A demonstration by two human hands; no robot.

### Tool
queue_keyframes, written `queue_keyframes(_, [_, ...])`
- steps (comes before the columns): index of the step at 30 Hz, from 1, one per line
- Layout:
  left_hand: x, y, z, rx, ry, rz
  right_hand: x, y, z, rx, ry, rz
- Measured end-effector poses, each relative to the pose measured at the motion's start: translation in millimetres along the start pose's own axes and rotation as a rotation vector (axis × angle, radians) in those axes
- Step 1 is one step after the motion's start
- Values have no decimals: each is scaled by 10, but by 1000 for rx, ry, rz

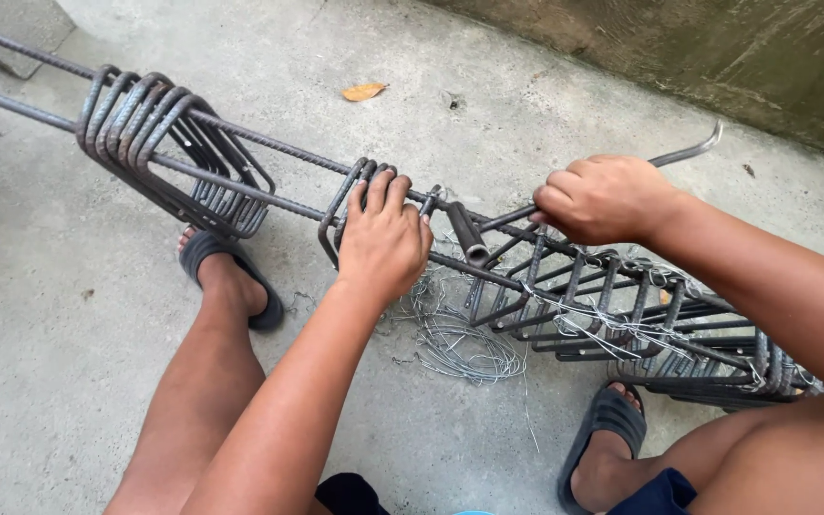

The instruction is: Tying metal stirrups to rebar rods using wire and a manual twisting tool to create a reinforcement cage

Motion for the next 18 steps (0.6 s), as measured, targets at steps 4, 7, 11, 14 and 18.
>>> queue_keyframes(4, [-18,25,35,-12,-6,-17,-9,-14,-15,48,-39,-25])
queue_keyframes(7, [2,-12,32,2,-14,-9,22,53,108,-20,102,11])
queue_keyframes(11, [-8,7,118,38,-9,-39,121,-73,-48,-105,-179,323])
queue_keyframes(14, [4,-3,83,57,-14,-39,358,-403,-272,-124,-474,633])
queue_keyframes(18, [-1,11,139,67,-15,-54,624,-988,-717,-225,-729,805])
Point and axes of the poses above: each hand's wrist, its own y-axis away from the middle knuckle, its own z-axis out of the palm, x = y × z, the point moved 4 cm from there along -y, towards the middle knuckle, and after that the axes turned 14 degrees about -z, right-handed, at the moved point
